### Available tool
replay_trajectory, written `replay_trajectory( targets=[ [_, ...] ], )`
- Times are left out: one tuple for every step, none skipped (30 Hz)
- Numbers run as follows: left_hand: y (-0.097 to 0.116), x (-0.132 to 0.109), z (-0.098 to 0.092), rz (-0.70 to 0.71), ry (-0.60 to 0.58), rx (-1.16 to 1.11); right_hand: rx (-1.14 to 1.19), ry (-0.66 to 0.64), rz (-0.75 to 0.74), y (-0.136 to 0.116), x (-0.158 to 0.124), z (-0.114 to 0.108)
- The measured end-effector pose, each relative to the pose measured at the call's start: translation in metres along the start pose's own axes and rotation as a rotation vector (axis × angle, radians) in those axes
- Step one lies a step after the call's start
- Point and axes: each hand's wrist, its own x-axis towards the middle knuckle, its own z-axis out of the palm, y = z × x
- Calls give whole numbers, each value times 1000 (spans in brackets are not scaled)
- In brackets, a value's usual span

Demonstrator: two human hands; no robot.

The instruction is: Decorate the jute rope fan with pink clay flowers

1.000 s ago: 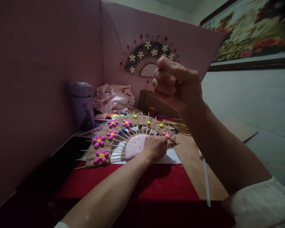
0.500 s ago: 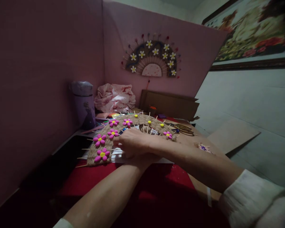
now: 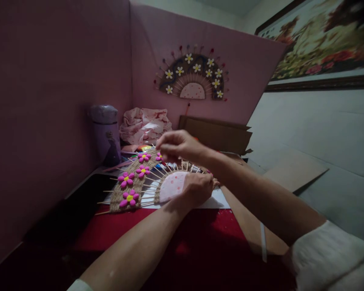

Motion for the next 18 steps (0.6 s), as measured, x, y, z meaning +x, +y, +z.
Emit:
replay_trajectory(
  targets=[
    [-1,1,2,26,-19,7,122,103,-64,-7,-2,-14],
    [-2,2,3,52,-35,19,221,223,-128,-16,-5,-28],
    [-3,3,3,74,-44,35,300,322,-191,-27,-9,-42],
    [-4,4,4,87,-43,54,374,403,-261,-38,-13,-55],
    [-4,5,4,94,-37,71,440,462,-347,-49,-18,-68],
    [-4,5,4,99,-31,84,473,511,-424,-60,-23,-78],
    [-5,5,3,101,-27,91,483,546,-463,-69,-28,-87],
    [-5,5,3,103,-23,96,505,598,-508,-77,-33,-95],
    [-5,5,3,105,-21,100,538,629,-554,-83,-37,-101],
    [-5,5,3,107,-18,104,569,650,-555,-87,-41,-106],
    [-4,5,3,107,-17,106,584,683,-574,-89,-44,-109],
    [-4,5,4,105,-17,109,590,691,-602,-90,-47,-112],
    [-4,5,4,103,-19,110,598,700,-628,-90,-48,-115],
    [-4,5,4,100,-23,111,611,715,-653,-90,-50,-117],
    [-4,5,4,97,-28,112,634,734,-685,-89,-51,-120],
    [-5,5,4,95,-30,113,662,750,-712,-89,-51,-124],
    [-5,5,3,94,-32,114,694,746,-730,-90,-53,-130],
    [-5,5,3,95,-34,114,731,714,-726,-91,-55,-137]
  ],
)
